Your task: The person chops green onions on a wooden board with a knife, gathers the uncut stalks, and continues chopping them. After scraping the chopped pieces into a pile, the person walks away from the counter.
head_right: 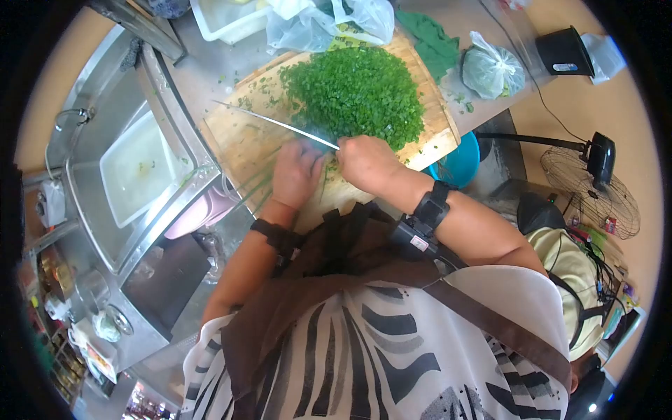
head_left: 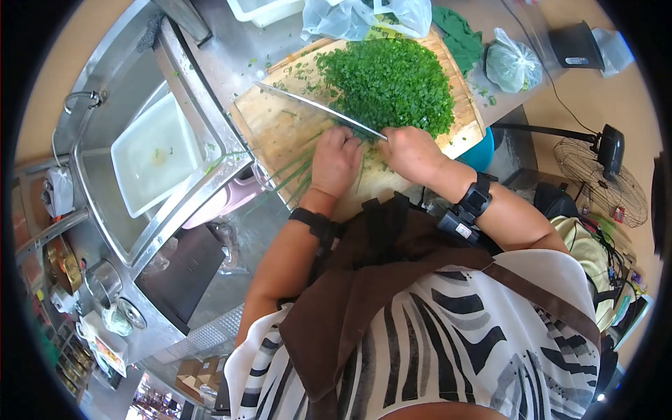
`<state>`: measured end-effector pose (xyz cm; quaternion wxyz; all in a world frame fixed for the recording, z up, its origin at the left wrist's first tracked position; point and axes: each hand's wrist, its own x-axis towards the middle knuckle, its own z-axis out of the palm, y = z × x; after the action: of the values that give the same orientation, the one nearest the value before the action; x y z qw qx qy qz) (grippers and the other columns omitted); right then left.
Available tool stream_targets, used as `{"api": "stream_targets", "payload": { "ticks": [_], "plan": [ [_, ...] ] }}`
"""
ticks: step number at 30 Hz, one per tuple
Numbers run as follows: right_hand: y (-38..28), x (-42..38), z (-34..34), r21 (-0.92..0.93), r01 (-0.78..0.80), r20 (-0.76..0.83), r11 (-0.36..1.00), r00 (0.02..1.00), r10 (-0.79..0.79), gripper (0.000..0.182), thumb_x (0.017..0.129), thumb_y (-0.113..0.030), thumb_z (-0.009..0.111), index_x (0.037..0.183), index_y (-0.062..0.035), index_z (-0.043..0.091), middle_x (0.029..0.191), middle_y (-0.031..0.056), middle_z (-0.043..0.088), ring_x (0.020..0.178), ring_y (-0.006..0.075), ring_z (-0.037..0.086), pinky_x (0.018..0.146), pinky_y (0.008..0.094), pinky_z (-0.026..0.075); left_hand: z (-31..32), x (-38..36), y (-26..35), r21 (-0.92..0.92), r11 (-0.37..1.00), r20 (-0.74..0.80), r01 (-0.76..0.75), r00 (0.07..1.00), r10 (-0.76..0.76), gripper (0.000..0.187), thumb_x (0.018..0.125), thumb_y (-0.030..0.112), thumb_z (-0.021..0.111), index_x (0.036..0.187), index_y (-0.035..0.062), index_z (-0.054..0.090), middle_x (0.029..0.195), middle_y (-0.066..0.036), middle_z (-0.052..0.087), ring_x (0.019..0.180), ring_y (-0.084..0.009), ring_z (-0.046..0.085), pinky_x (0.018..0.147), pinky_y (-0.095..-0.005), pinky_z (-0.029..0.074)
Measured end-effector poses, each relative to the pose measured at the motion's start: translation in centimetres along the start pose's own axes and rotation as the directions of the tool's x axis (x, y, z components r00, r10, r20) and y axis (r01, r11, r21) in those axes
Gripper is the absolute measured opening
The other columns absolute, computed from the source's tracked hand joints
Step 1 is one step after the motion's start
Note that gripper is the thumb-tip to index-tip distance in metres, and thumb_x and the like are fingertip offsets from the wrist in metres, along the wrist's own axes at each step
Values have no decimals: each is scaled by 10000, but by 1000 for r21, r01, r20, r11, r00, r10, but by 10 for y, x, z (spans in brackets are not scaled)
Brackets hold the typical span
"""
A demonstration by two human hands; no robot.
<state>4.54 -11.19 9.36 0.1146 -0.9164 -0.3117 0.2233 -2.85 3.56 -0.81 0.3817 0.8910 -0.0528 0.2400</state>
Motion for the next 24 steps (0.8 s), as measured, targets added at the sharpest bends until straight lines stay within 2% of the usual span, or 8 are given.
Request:
{"api": "stream_targets", "payload": {
  "ticks": [4,8,10,12,14,16,22,24],
  "plan": [
    [7,-10,-2,52,26,-115,998,993,-20,163,875,-131,523,837,5,605,716,238,627,721,438,617,676,515,500,1,1,0,18,1000,-26,-12,1000,12,157,730,48,700,865,47,619,896,-111,554,866,-328,537,758,-417,458],
    [9,-46,-29,5,7,-95,1000,995,-7,143,854,-108,528,821,10,601,710,241,625,701,427,623,653,507,505,2,-6,-1,45,999,-16,-31,999,31,141,733,47,701,855,48,630,904,-112,568,865,-323,546,754,-417,461],
    [13,-58,-39,-95,48,105,994,994,-38,144,870,-130,569,860,13,591,701,235,618,677,430,614,624,492,501,4,-3,1,59,998,-21,-25,999,26,135,733,49,702,850,49,636,911,-114,577,866,-324,553,754,-419,465],
    [13,-52,-30,-118,37,109,992,994,-24,119,833,-94,550,857,14,595,706,235,625,668,413,627,615,487,509,3,-1,1,97,994,-50,-50,997,55,115,745,52,654,858,47,629,911,-109,585,870,-312,561,756,-405,483],
    [9,-36,-12,-134,31,122,990,992,-15,116,796,-58,531,855,15,599,710,234,632,660,396,639,605,483,516,0,0,3,74,997,-27,-20,999,22,125,735,61,683,850,49,635,917,-114,596,870,-326,569,755,-417,481],
    [2,-12,5,-132,85,24,988,996,-82,124,800,-53,517,861,15,600,716,225,637,679,402,641,626,489,518,-1,-2,3,57,998,-7,-2,1000,2,138,724,69,711,842,52,641,924,-118,607,870,-340,576,754,-429,479],
    [3,-12,-3,-18,52,-53,998,997,-53,128,807,-71,527,867,15,600,728,223,640,717,414,641,661,502,513,-6,-4,7,10,1000,24,2,1000,-2,152,714,71,722,837,41,640,952,-136,597,908,-353,566,784,-432,474],
    [4,-29,-13,-38,47,-36,998,998,-48,119,801,-70,535,854,14,600,722,225,638,714,411,642,652,499,512,-4,-11,5,4,1000,26,4,1000,-4,172,721,70,693,875,32,627,965,-130,572,949,-337,541,823,-431,460]
  ]
}}
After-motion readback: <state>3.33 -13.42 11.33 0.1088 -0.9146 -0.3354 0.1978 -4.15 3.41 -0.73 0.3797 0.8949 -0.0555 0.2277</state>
